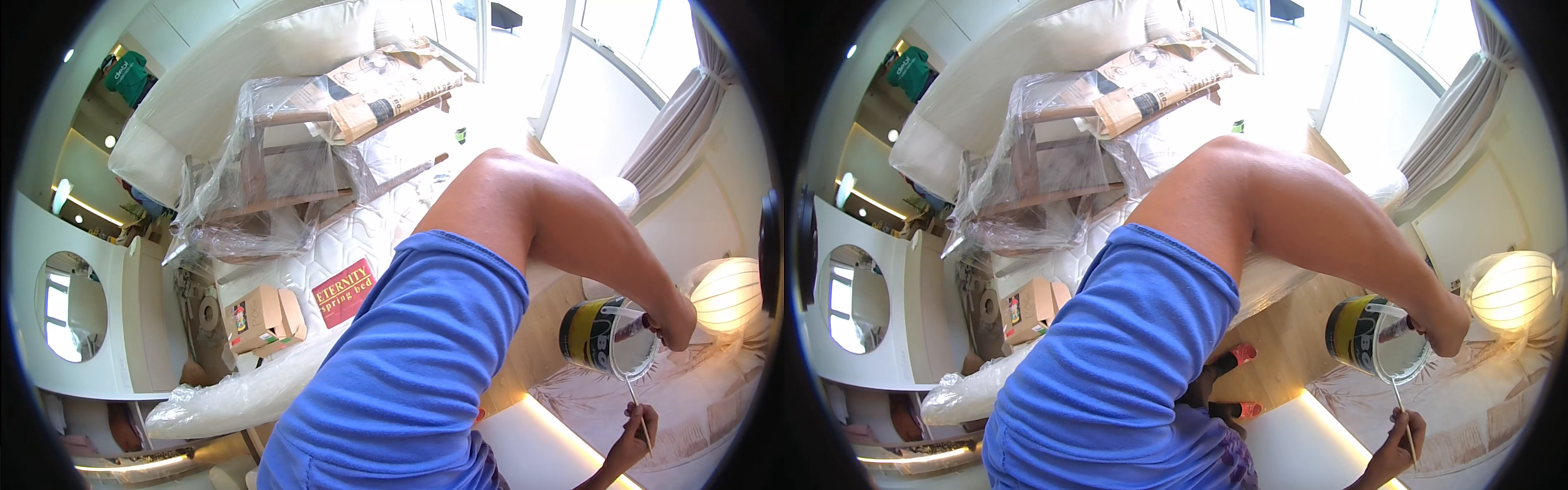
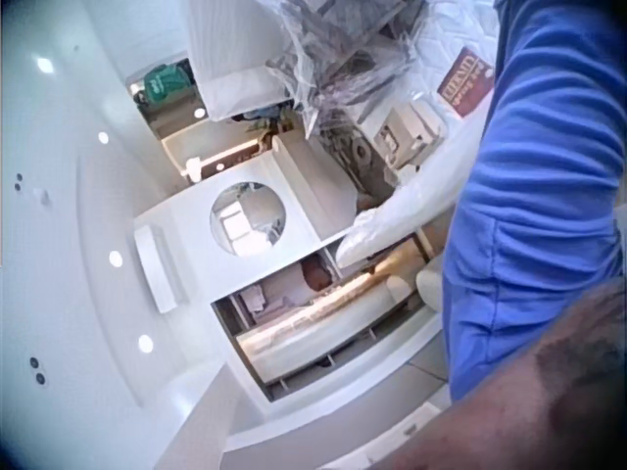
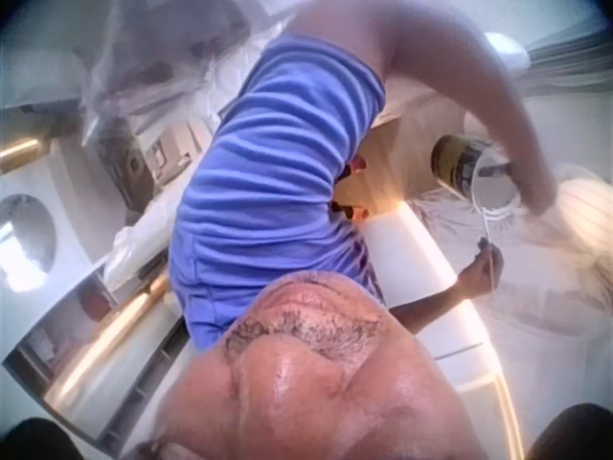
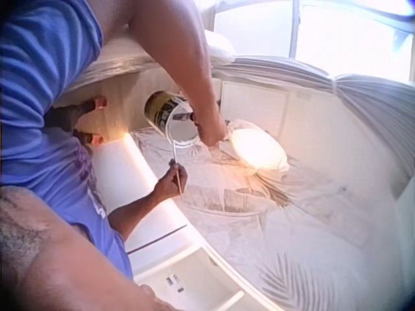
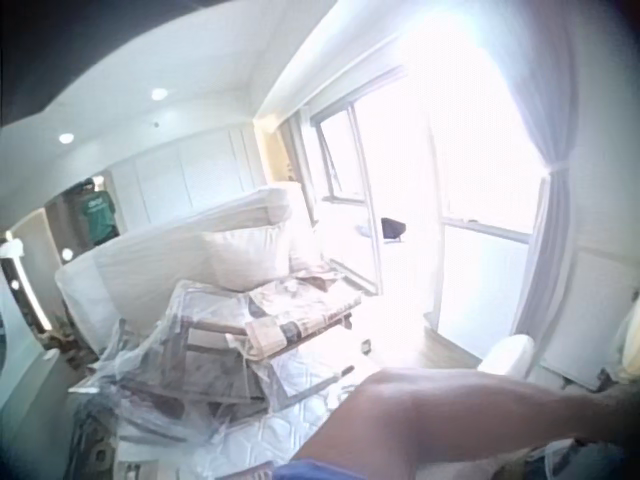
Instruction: The person paints the inner edges and corners of a white cabinet using a small brush, repeatedly dipping the brush into a paint bucket held in their other hand.
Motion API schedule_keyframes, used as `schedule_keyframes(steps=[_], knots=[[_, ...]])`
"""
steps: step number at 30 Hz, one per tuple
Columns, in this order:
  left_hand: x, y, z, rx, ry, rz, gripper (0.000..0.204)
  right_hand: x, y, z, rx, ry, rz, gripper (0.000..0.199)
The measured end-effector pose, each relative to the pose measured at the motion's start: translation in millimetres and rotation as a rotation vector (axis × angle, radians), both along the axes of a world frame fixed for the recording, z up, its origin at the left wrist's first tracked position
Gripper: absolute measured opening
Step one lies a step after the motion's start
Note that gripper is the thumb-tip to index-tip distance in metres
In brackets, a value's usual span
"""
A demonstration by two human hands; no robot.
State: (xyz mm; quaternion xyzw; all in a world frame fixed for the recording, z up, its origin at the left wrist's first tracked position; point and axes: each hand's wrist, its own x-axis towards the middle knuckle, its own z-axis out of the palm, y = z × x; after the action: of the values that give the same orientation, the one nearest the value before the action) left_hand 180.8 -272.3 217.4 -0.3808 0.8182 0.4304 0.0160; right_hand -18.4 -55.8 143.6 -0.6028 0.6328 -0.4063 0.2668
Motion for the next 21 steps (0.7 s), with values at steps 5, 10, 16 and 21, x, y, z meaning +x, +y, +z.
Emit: schedule_keyframes(steps=[5, 10, 16, 21], knots=[[-24.5, -16.7, -38.4, -0.147, -0.067, -0.017, 0.015, 9.1, -12.1, -4.2, -0.103, -0.138, -0.050, 0.021], [-14.9, 8.1, -24.5, -0.055, -0.042, 0.055, 0.022, -6.1, -1.2, -46.7, -0.025, -0.240, -0.048, 0.021], [14.2, -3.0, -75.6, -0.704, -0.377, -0.547, 0.020, -12.6, 29.5, -29.6, 0.141, -0.621, -0.367, 0.026], [35.5, 18.9, -19.3, -0.691, -0.075, -0.377, 0.015, 17.7, 16.2, -15.9, 0.024, -1.077, -0.031, 0.024]])
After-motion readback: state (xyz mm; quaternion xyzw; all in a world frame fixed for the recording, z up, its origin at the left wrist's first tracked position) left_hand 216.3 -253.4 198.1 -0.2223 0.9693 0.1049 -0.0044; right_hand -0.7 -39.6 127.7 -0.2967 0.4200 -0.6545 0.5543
